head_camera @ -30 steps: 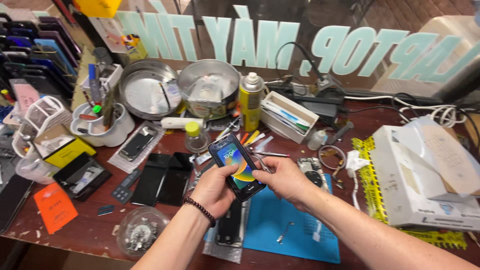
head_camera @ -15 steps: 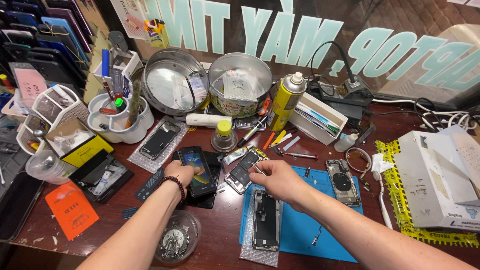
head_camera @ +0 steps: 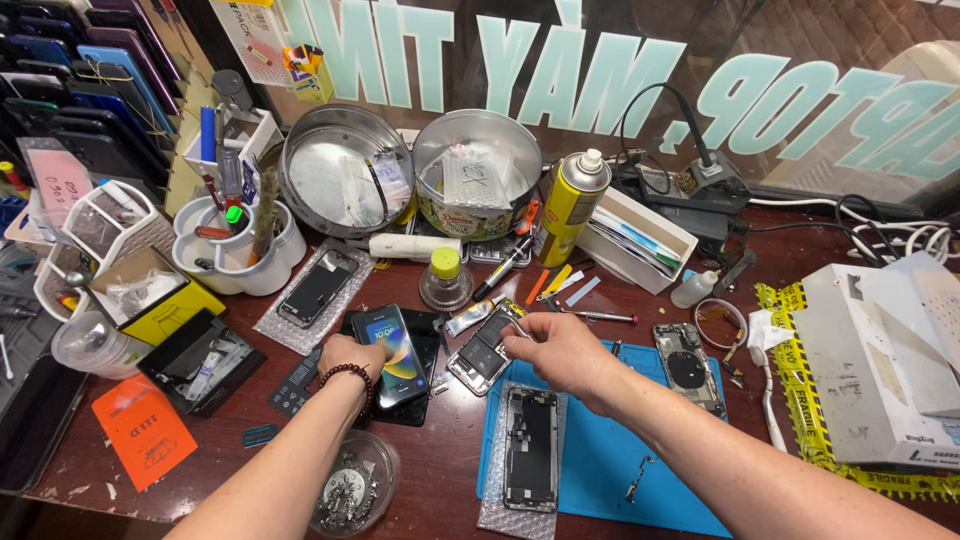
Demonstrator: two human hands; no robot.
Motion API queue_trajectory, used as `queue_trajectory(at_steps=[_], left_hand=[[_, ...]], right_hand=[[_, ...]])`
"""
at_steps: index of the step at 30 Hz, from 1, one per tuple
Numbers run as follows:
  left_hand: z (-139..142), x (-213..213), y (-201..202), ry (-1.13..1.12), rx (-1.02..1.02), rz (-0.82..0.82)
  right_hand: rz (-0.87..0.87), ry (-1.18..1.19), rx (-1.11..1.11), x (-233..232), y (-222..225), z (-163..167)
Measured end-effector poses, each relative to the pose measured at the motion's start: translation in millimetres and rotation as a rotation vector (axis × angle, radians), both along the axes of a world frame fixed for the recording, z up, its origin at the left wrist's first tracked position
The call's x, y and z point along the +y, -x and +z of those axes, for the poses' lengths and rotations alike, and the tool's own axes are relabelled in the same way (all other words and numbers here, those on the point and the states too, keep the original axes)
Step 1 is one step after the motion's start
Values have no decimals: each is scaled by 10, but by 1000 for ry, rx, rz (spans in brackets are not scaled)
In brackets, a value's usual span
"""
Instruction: The person tests an iPhone by plugging a charging cable into it and powering on the screen, then disassembles the back housing and works on the internal components with tweezers at a cluttered repair bench. They reattach the back cover, test the phone again on the cable, and finally hold up the reassembled phone.
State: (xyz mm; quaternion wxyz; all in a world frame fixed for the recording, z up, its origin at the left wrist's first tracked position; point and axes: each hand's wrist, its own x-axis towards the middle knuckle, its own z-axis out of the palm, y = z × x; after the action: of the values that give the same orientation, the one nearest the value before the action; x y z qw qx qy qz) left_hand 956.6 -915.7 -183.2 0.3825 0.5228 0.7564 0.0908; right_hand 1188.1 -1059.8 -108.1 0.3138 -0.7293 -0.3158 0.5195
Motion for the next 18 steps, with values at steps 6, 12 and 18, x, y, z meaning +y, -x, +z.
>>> queue_trajectory(at_steps=[6, 12, 18], left_hand=[[25, 22, -60, -48, 28, 101], [57, -4, -98, 78, -42, 155], [131, -70, 32, -131, -249, 231]], right_hand=[[20, -19, 67, 27, -69, -28], [57, -63, 118, 20, -84, -113], [88, -133, 141, 275, 129, -59]])
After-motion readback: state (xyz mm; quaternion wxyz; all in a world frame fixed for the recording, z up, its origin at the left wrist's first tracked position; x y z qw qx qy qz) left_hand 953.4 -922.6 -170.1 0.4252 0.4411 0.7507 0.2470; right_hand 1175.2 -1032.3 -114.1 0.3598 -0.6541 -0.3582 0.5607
